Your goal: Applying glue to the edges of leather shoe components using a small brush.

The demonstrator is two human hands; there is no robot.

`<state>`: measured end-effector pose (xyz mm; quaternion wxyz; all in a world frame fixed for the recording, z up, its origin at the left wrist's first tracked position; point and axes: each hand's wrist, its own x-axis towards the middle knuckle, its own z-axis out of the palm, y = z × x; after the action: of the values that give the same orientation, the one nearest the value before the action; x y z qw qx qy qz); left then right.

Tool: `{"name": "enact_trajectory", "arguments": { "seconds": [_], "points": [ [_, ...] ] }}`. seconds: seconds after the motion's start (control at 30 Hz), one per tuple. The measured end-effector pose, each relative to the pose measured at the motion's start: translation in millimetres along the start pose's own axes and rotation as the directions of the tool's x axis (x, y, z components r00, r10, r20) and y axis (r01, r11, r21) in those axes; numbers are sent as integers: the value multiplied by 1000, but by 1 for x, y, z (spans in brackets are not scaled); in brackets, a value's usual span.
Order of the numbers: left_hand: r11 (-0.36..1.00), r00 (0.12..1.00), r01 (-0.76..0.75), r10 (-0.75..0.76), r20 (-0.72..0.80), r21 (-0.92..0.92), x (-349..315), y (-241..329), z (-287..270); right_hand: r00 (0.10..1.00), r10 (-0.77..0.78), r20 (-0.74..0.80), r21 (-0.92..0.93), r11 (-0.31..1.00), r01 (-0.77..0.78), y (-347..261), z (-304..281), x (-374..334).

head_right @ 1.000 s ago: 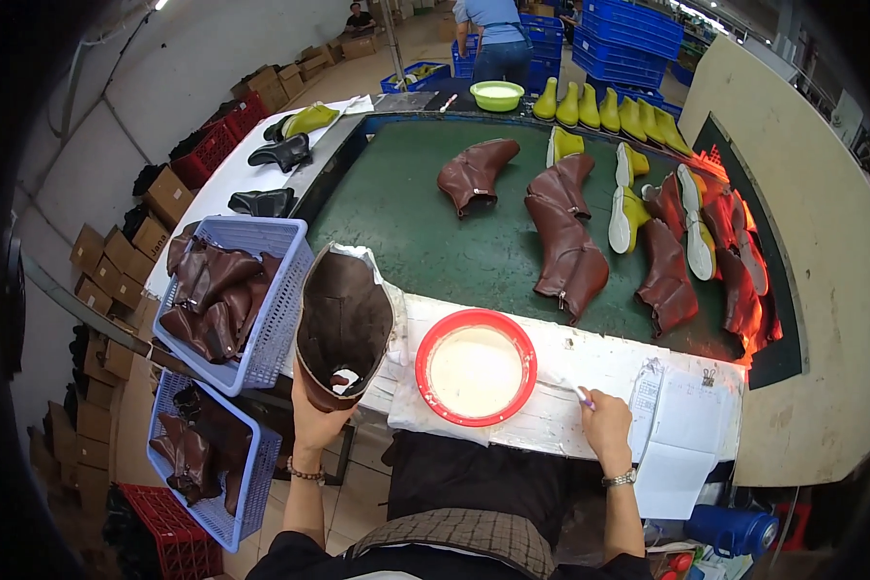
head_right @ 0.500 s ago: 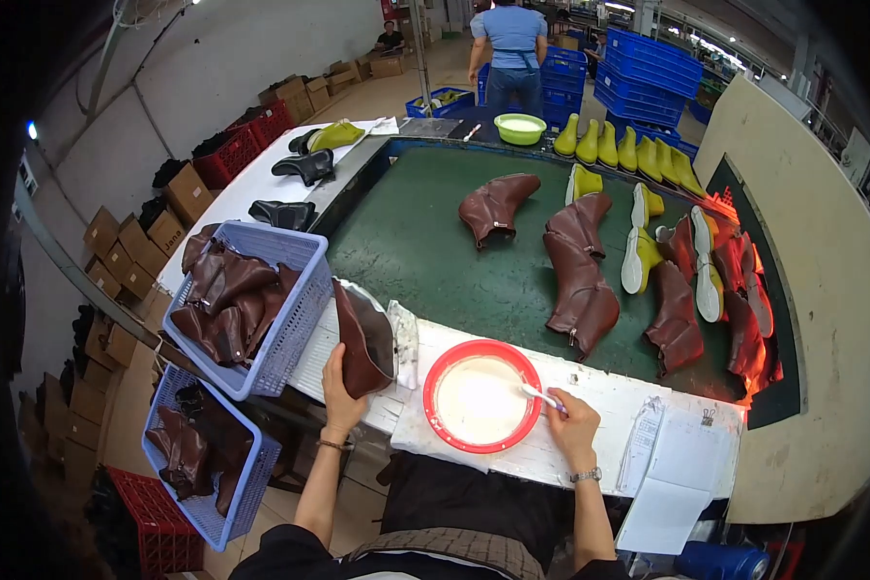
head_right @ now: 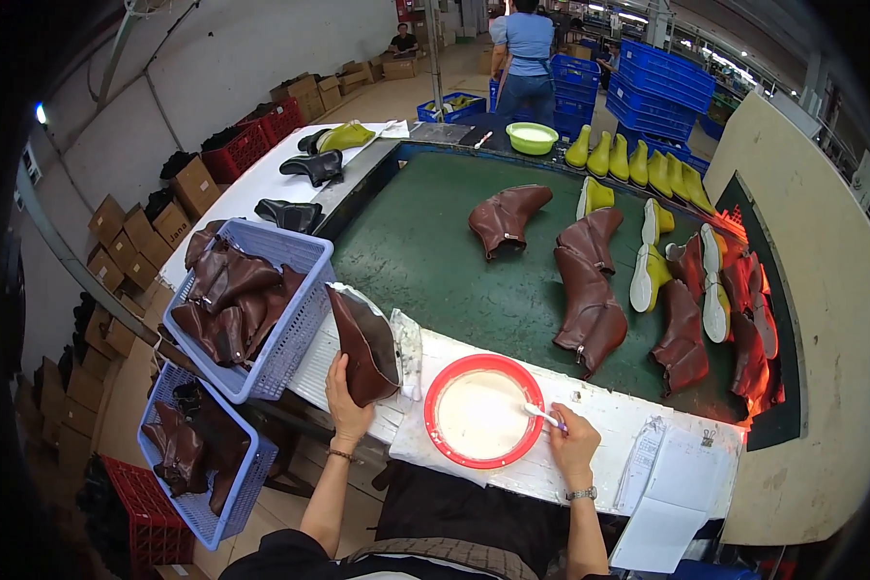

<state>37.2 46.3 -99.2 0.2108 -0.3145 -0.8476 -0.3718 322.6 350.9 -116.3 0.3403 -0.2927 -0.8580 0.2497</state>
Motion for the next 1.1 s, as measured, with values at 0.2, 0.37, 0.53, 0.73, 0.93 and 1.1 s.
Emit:
{"name": "enact_trajectory", "arguments": {
  "seconds": [0.2, 0.37, 0.53, 0.73, 0.93, 1.1],
  "points": [
    [1000, 1000, 6, -6, -2, 16, 2, 3, 2, 999, 41, -6, 5, 999, -40, 1, 2, 0],
    [999, 1000, 8, -7, -15, 32, 2, 3, 1, 999, 20, -31, 3, 1000, -20, 1, 5, 1],
    [1000, 1000, 14, -14, -11, 27, 2, 2, 0, 1000, 3, -22, -20, 1000, -4, 3, 6, 0],
    [1000, 1000, 19, -19, -10, 13, -1, 3, 2, 998, 39, -45, -6, 999, -40, -1, 3, -3],
    [1000, 1000, 11, -11, -24, 6, -2, -2, 2, 999, -4, -50, -33, 999, 2, -1, 7, 4],
    [1000, 1000, 8, -8, -17, 27, 1, 0, 4, 998, 28, -55, -34, 999, -30, -1, 5, -1]
  ]
}}
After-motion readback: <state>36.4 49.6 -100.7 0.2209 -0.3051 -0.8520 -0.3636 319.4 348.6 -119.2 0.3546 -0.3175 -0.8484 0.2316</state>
